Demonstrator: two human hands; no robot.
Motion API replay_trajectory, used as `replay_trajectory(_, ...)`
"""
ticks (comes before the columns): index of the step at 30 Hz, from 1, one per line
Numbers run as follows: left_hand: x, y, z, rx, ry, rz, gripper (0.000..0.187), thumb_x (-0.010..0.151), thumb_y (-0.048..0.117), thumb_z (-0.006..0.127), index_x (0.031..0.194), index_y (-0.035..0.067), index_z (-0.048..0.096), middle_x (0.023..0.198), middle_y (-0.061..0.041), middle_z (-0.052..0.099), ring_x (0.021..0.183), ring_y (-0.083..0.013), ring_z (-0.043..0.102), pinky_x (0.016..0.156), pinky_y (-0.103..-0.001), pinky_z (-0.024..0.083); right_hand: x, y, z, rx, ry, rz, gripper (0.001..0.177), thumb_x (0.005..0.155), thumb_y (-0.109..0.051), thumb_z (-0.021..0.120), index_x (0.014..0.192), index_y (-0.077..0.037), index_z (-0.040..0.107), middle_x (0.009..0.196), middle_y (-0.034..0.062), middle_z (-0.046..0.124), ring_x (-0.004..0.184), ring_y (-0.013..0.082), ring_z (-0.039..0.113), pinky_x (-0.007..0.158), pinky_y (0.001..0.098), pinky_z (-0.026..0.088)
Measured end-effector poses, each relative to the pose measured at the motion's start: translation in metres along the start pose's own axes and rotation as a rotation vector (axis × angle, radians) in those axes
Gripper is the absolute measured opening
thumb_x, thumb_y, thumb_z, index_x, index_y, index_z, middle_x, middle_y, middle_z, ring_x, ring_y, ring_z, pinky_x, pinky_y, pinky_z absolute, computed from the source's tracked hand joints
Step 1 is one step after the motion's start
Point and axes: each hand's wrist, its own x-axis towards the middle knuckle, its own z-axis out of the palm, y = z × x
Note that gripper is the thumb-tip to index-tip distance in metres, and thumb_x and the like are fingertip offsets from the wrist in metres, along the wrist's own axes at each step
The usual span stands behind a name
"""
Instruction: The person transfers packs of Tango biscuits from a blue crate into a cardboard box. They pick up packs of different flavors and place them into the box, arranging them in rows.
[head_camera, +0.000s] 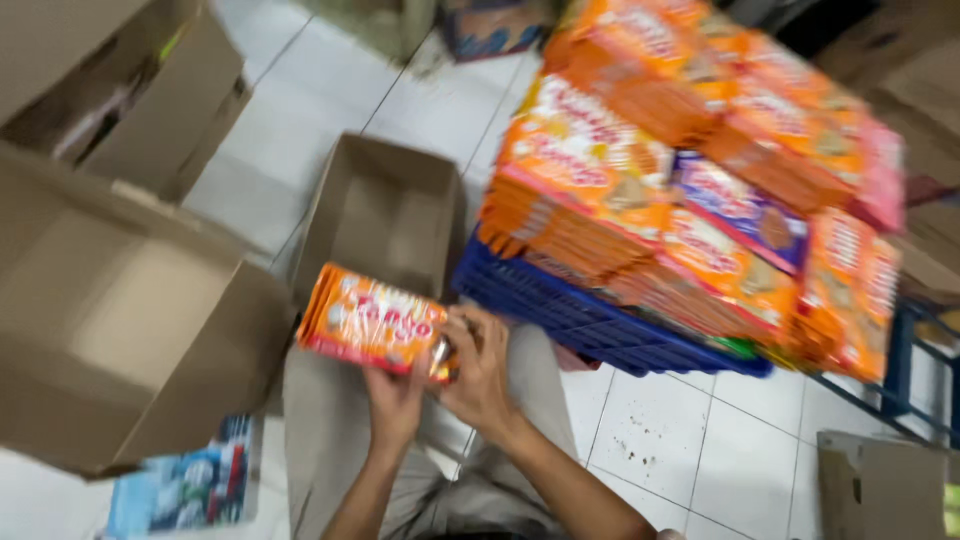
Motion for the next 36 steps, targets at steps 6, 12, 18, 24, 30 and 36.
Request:
replay_trajectory(6, 0.118, -0.089, -0.044, 0.276, 0.134, 0.023, 0.079, 0.081, 0.017, 0.080, 0.138, -0.013, 0.034, 0.125, -0.039, 0.049, 0.122, -0.0544, 0.050, 0.109, -0.064, 0.033, 0.025, 0.083, 0.102, 0.479, -0.286, 0.268, 0.080, 0.073, -0.028, 0.085, 0.134, 0.004, 0.043, 0.129, 0.0288, 0.046, 0.124, 0.0505, 0.046, 0.105, 0.0567, 0.036)
replay_trajectory(12, 0.260, -0.171, -0.049, 0.433, 0.116, -0.494, 0.061, 0.073, 0.042, 0.084, 0.117, 0.003, 0.067, 0.109, -0.020, 0.071, 0.110, -0.0357, 0.067, 0.094, -0.049, 0.052, 0.020, 0.207, 0.212, 0.499, -0.531, 0.597, 0.059, 0.098, -0.018, 0.063, 0.147, 0.001, 0.035, 0.138, 0.0353, 0.047, 0.129, 0.0542, 0.046, 0.107, 0.0618, 0.039)
replay_trajectory(18, 0.326, -0.288, -0.081, 0.410, 0.199, -0.377, 0.052, 0.066, 0.015, 0.089, 0.108, -0.004, 0.063, 0.097, -0.024, 0.072, 0.099, -0.0373, 0.071, 0.088, -0.050, 0.054, 0.027, 0.215, 0.244, 0.404, -0.519, 0.838, 0.069, 0.100, -0.032, 0.062, 0.149, -0.001, 0.025, 0.143, 0.0388, 0.036, 0.131, 0.0578, 0.041, 0.105, 0.0686, 0.036)
replay_trajectory(24, 0.335, -0.370, -0.090, 0.415, 0.225, -0.499, 0.049, 0.069, 0.015, 0.087, 0.114, 0.003, 0.070, 0.110, -0.019, 0.072, 0.107, -0.0341, 0.068, 0.092, -0.046, 0.055, 0.028, 0.244, 0.243, 0.293, -0.508, 0.813, 0.063, 0.094, -0.019, 0.067, 0.144, 0.001, 0.033, 0.137, 0.0324, 0.040, 0.125, 0.0556, 0.048, 0.099, 0.0663, 0.042)
replay_trajectory(30, 0.345, -0.415, -0.104, 0.546, 0.244, -0.501, 0.047, 0.074, 0.003, 0.075, 0.120, -0.003, 0.065, 0.104, -0.023, 0.072, 0.101, -0.0372, 0.071, 0.086, -0.048, 0.055, 0.025, 0.252, 0.246, 0.289, -0.490, 0.813, 0.063, 0.092, -0.015, 0.070, 0.142, 0.004, 0.036, 0.135, 0.0353, 0.043, 0.121, 0.0570, 0.051, 0.096, 0.0665, 0.045)
replay_trajectory(36, 0.332, -0.436, -0.134, 0.655, 0.292, -0.423, 0.070, 0.076, -0.004, 0.077, 0.139, 0.004, 0.050, 0.123, -0.017, 0.059, 0.119, -0.0277, 0.061, 0.106, -0.037, 0.048, 0.029, 0.247, 0.245, 0.263, -0.493, 0.806, 0.058, 0.092, -0.012, 0.070, 0.139, 0.002, 0.040, 0.135, 0.0312, 0.045, 0.120, 0.0511, 0.055, 0.095, 0.0564, 0.050)
